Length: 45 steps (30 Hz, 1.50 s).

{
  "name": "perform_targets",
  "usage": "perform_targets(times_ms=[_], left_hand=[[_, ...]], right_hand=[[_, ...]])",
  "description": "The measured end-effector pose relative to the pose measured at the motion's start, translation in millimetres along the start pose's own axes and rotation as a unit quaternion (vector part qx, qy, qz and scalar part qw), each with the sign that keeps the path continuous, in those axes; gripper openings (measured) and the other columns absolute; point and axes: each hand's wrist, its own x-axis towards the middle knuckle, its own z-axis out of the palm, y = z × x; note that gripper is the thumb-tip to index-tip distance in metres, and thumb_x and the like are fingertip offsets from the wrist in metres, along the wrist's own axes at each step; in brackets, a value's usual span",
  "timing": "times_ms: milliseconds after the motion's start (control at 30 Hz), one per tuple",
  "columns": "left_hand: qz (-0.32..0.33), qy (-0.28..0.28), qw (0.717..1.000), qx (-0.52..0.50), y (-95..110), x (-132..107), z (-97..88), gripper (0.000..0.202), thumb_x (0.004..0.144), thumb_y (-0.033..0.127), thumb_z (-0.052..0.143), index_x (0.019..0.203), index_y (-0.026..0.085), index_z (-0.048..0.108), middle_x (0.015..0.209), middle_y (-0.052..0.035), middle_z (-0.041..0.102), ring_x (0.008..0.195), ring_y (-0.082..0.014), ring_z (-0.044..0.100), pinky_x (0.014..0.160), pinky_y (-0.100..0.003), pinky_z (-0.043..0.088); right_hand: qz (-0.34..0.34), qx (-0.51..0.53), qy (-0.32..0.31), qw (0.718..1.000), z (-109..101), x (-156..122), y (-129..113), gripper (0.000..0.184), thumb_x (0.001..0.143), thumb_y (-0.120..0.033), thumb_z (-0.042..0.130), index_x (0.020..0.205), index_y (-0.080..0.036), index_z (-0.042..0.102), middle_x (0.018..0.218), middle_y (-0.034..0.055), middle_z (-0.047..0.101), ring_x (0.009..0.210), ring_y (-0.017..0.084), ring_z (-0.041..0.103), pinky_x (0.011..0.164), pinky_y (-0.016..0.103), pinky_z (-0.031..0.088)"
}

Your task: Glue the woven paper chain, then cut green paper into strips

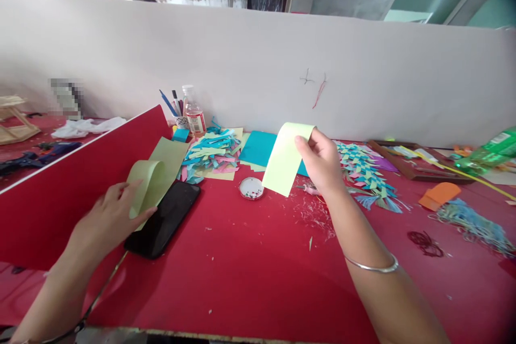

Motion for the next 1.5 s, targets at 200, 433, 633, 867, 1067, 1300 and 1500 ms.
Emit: perform_targets(times_ms=[200,433,633,867,1067,1300,1500], left_hand=[[0.105,0.015,0.993,-0.043,19,-1,-6.1,0.049,0.085,0.038,0.034,0.131,0.036,0.015,0.125,-0.0060,0.039,0.114,-0.0287,0.041,0.093,-0.044,0.035],[0.224,0.057,0.954,-0.192,72,-21,-19.0,0.044,0.082,0.034,0.047,0.123,0.030,0.034,0.113,-0.0062,0.051,0.101,-0.0231,0.052,0.083,-0.034,0.043],[0.359,0.193,0.891,-0.199,125,-48,-14.2,0.056,0.080,0.020,0.052,0.128,0.040,0.031,0.117,-0.0012,0.054,0.118,-0.0217,0.039,0.101,-0.043,0.023],[0.417,-0.038,0.897,-0.138,154,-41,1.4,0.032,0.082,0.014,0.049,0.114,0.019,0.050,0.087,-0.0011,0.063,0.078,-0.0159,0.057,0.071,-0.030,0.043],[0.429,-0.066,0.889,-0.143,157,-42,-0.6,0.007,0.079,0.012,0.054,0.083,0.016,0.058,0.078,-0.0013,0.061,0.069,-0.0180,0.056,0.059,-0.031,0.045],[0.364,-0.132,0.904,-0.182,164,-47,-4.1,0.011,0.083,0.015,0.048,0.079,0.018,0.058,0.077,-0.0005,0.059,0.067,-0.0170,0.055,0.055,-0.028,0.042],[0.281,-0.198,0.905,-0.251,139,-35,-1.5,0.020,0.088,0.023,0.041,0.081,0.019,0.060,0.080,-0.0003,0.058,0.071,-0.0133,0.056,0.058,-0.022,0.039]], right_hand=[[-0.024,0.000,0.002,1.000,0,-2,-4,0.019,0.080,-0.032,0.047,0.093,-0.019,0.054,0.081,0.0022,0.060,0.073,0.014,0.056,0.062,0.026,0.044],[-0.247,-0.313,-0.023,0.917,3,-27,-39,0.010,0.083,-0.019,0.043,0.090,-0.022,0.051,0.070,0.0013,0.057,0.062,0.015,0.051,0.059,0.028,0.037],[-0.350,-0.438,-0.260,0.787,18,-90,-29,0.016,0.083,-0.010,0.041,0.084,-0.018,0.055,0.072,0.0016,0.058,0.064,0.015,0.049,0.057,0.029,0.034],[-0.277,-0.439,-0.330,0.789,4,-150,11,0.018,0.081,-0.007,0.042,0.072,-0.017,0.054,0.065,0.0008,0.054,0.060,0.015,0.047,0.056,0.028,0.034],[-0.201,-0.411,-0.265,0.849,-2,-165,9,0.020,0.082,-0.011,0.040,0.087,-0.016,0.058,0.091,0.0076,0.060,0.081,0.019,0.052,0.074,0.032,0.039],[-0.132,-0.345,-0.315,0.874,8,-170,7,0.022,0.087,-0.015,0.038,0.076,-0.017,0.057,0.081,0.0043,0.060,0.073,0.016,0.052,0.067,0.027,0.039],[-0.109,-0.353,-0.358,0.857,4,-154,10,0.024,0.088,-0.016,0.039,0.071,-0.017,0.055,0.070,0.0023,0.057,0.067,0.014,0.049,0.064,0.026,0.034]])
